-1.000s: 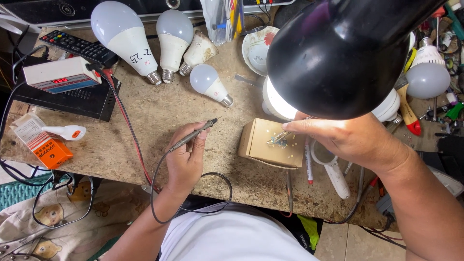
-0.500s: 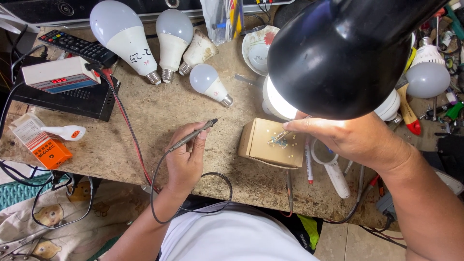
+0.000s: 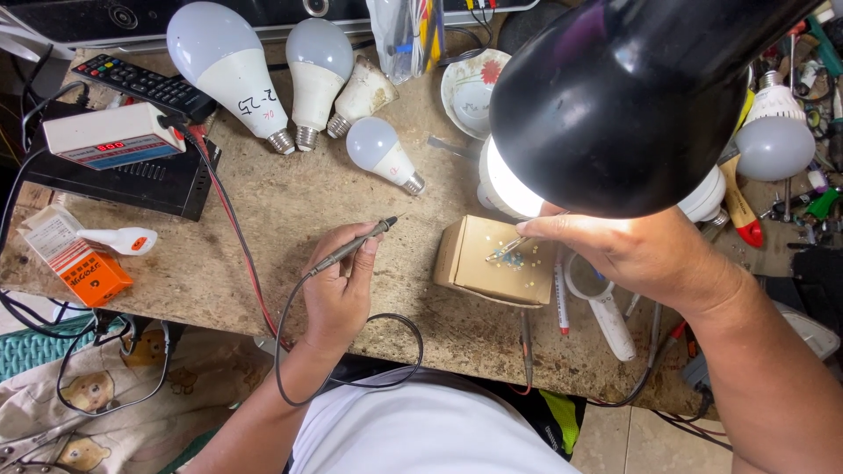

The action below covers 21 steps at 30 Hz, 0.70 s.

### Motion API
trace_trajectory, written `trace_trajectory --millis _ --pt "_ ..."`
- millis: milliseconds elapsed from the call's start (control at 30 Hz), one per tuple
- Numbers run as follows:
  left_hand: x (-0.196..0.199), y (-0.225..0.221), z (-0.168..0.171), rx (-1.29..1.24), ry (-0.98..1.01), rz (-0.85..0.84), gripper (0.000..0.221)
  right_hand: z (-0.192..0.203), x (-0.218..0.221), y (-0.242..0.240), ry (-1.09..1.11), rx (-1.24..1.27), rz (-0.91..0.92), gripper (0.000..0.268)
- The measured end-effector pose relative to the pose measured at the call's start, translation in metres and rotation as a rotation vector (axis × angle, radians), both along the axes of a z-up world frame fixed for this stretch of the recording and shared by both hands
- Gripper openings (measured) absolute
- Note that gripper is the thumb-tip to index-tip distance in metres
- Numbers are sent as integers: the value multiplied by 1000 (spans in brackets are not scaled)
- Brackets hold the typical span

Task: Soldering or testing small LEDs on a circuit board using a soldering iron and a probe.

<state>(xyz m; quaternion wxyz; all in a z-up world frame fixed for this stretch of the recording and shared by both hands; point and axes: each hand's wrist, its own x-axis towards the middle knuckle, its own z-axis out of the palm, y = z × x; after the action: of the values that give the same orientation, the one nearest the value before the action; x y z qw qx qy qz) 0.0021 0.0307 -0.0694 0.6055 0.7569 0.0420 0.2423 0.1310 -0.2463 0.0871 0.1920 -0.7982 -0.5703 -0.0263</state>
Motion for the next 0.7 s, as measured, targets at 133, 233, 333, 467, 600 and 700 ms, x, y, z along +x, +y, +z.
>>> trace_trajectory --millis 133,233,333,467,600,700 --pt "-1 1 1 1 11 -3 17 7 -3 -3 25 -7 -25 24" --pt "-1 1 2 9 8 -12 17 21 -3 -3 36 52 -66 29" --pt "-1 0 2 7 9 -19 17 22 3 -15 71 133 -223 18" --pt "-1 -2 1 -42 6 -33 18 3 19 -44 -165 65 -362 54" --pt "4 -7 8 -67 10 53 13 -2 26 -44 -194 76 -411 48" --pt "3 -7 9 -66 10 53 13 -3 32 -39 -197 86 -416 47"
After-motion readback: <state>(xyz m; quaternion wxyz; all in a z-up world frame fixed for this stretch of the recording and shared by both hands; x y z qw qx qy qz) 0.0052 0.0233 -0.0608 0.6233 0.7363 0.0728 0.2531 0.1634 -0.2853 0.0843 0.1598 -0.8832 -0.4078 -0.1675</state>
